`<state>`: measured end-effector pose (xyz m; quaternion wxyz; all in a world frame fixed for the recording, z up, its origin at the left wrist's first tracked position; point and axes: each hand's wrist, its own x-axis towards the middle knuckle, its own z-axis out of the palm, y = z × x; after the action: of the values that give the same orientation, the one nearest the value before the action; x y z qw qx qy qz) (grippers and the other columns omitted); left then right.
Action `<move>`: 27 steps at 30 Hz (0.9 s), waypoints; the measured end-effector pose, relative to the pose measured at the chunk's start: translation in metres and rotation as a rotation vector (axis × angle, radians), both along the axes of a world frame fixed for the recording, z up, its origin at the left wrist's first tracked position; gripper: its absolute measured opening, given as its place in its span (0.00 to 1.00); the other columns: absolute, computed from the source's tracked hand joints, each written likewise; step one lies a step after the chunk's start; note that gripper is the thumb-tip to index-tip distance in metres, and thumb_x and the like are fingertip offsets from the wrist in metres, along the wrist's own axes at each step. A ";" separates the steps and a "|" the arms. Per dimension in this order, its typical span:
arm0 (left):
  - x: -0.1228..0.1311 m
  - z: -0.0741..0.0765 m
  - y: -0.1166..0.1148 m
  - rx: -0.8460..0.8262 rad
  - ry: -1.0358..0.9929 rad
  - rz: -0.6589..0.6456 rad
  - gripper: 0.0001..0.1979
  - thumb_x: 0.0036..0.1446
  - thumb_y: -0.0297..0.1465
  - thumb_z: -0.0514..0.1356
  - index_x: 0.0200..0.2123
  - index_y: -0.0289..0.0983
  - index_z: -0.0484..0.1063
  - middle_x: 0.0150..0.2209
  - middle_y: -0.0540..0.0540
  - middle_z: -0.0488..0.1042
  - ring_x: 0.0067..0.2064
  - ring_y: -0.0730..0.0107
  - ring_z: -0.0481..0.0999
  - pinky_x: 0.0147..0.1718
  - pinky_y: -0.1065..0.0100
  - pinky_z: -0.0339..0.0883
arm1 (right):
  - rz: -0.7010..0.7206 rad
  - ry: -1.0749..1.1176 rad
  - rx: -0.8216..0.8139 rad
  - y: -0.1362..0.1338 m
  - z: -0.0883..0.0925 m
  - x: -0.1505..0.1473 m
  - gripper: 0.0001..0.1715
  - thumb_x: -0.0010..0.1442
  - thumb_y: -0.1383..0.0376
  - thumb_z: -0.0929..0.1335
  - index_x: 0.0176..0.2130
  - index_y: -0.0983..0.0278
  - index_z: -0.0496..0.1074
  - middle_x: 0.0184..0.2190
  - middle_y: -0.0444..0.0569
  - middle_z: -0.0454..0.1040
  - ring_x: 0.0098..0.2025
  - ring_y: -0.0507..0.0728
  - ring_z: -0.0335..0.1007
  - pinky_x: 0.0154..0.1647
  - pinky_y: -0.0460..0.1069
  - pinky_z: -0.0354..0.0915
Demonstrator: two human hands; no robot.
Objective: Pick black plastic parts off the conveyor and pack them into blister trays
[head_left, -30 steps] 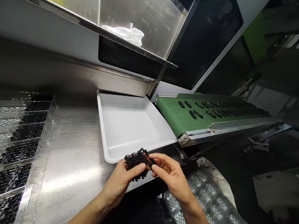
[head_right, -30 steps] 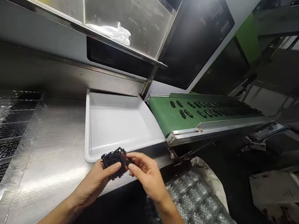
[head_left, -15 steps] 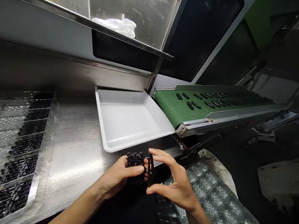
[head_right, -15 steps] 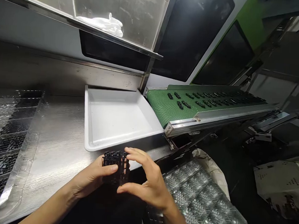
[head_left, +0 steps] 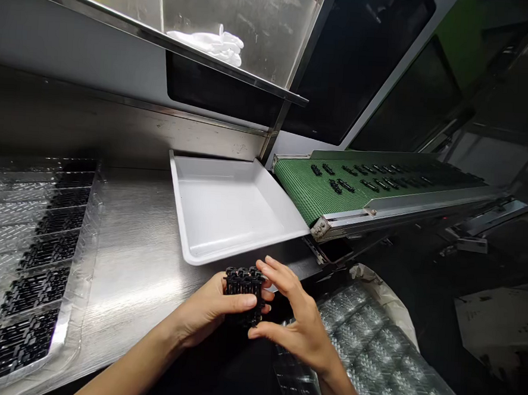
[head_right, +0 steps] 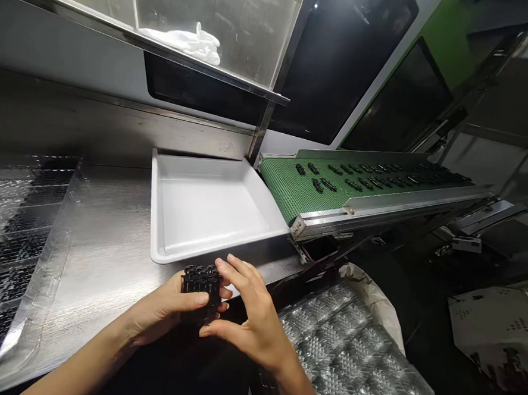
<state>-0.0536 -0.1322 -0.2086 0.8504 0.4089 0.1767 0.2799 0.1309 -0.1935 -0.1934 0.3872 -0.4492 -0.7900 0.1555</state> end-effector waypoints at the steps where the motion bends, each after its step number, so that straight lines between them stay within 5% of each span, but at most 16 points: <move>1: 0.000 -0.001 0.000 0.015 0.004 0.007 0.18 0.46 0.35 0.72 0.42 0.37 0.79 0.40 0.42 0.80 0.41 0.59 0.79 0.43 0.63 0.70 | 0.008 -0.008 -0.014 0.000 -0.001 0.000 0.48 0.53 0.56 0.76 0.65 0.51 0.54 0.63 0.48 0.63 0.68 0.61 0.50 0.68 0.58 0.51; 6: 0.000 -0.005 0.004 0.214 0.102 0.069 0.15 0.49 0.35 0.71 0.41 0.37 0.79 0.40 0.44 0.80 0.43 0.59 0.78 0.47 0.61 0.69 | 0.066 0.139 -0.147 0.001 -0.002 0.004 0.43 0.52 0.53 0.76 0.62 0.50 0.60 0.64 0.48 0.60 0.67 0.61 0.51 0.66 0.56 0.53; 9: 0.001 -0.003 0.005 0.452 0.197 0.121 0.13 0.51 0.35 0.69 0.41 0.37 0.79 0.40 0.45 0.80 0.45 0.58 0.76 0.46 0.64 0.68 | -0.017 0.262 -0.161 0.002 0.002 0.003 0.31 0.55 0.51 0.74 0.56 0.53 0.68 0.53 0.48 0.70 0.52 0.58 0.67 0.54 0.52 0.63; 14: 0.001 0.000 0.002 0.686 0.302 0.183 0.13 0.54 0.35 0.66 0.42 0.37 0.79 0.34 0.47 0.78 0.38 0.62 0.75 0.37 0.68 0.67 | -0.106 0.247 -0.117 0.007 0.011 -0.012 0.13 0.58 0.64 0.71 0.45 0.58 0.76 0.36 0.45 0.69 0.37 0.54 0.65 0.40 0.48 0.65; 27: 0.005 0.002 0.000 0.469 0.194 0.157 0.13 0.49 0.38 0.69 0.35 0.35 0.80 0.32 0.46 0.77 0.38 0.57 0.75 0.39 0.65 0.67 | -0.133 0.270 -0.074 0.007 0.009 -0.019 0.08 0.58 0.65 0.71 0.40 0.60 0.78 0.32 0.45 0.71 0.34 0.53 0.66 0.36 0.48 0.65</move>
<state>-0.0491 -0.1324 -0.2068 0.6870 0.6048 0.2189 0.3380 0.1116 -0.1862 -0.1840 0.4825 -0.4895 -0.6930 0.2175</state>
